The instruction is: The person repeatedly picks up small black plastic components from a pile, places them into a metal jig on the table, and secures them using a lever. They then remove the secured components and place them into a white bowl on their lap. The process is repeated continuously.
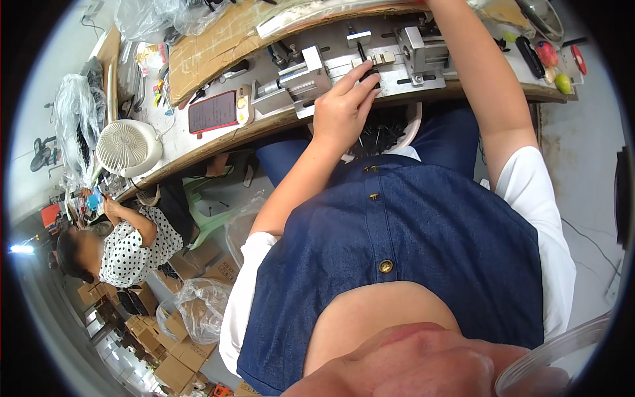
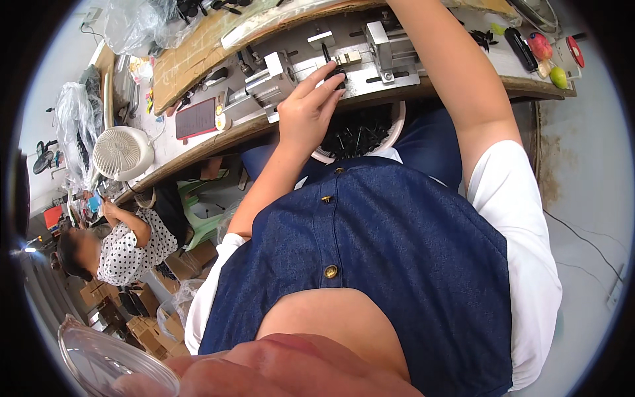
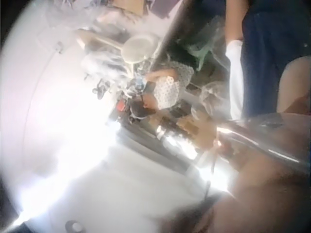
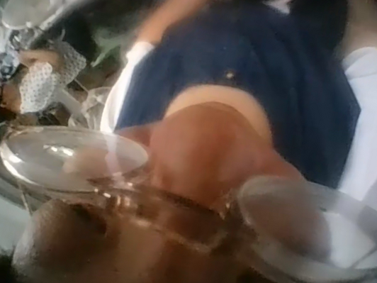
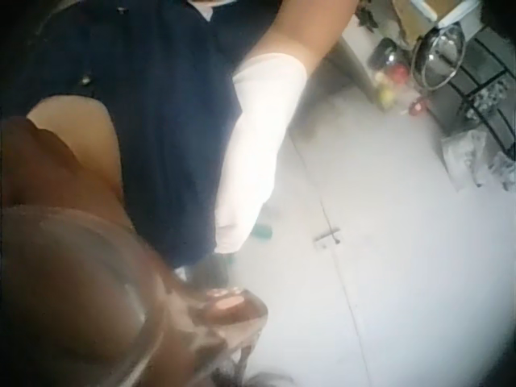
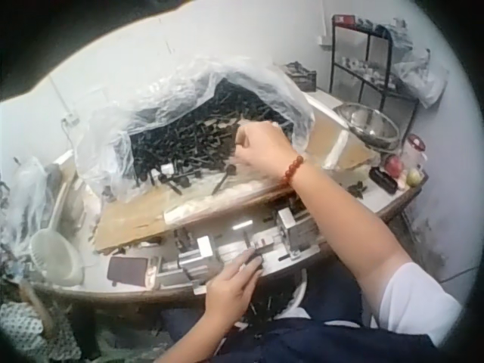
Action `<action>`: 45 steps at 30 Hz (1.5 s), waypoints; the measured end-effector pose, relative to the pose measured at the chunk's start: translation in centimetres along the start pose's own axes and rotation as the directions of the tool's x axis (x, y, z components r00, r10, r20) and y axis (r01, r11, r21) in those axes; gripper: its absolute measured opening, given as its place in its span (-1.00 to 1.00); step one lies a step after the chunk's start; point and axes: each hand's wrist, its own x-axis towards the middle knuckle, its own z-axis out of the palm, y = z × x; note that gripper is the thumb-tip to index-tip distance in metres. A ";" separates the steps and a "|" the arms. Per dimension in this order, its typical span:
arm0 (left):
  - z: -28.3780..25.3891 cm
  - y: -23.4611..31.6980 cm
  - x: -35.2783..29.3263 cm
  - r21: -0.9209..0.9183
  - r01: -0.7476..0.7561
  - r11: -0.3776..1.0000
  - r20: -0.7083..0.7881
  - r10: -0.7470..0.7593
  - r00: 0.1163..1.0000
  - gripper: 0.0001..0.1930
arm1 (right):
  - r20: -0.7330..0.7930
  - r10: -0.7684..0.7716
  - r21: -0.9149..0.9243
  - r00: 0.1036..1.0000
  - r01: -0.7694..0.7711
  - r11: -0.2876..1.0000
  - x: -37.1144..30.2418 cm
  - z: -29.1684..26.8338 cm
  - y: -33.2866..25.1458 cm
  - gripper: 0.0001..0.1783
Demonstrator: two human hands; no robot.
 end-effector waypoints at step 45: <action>-1.8 1.1 0.7 -0.148 0.085 0.985 0.011 -0.085 0.996 -0.80 | 0.187 0.025 -0.490 0.982 0.071 0.869 2.1 0.2 4.1 -0.76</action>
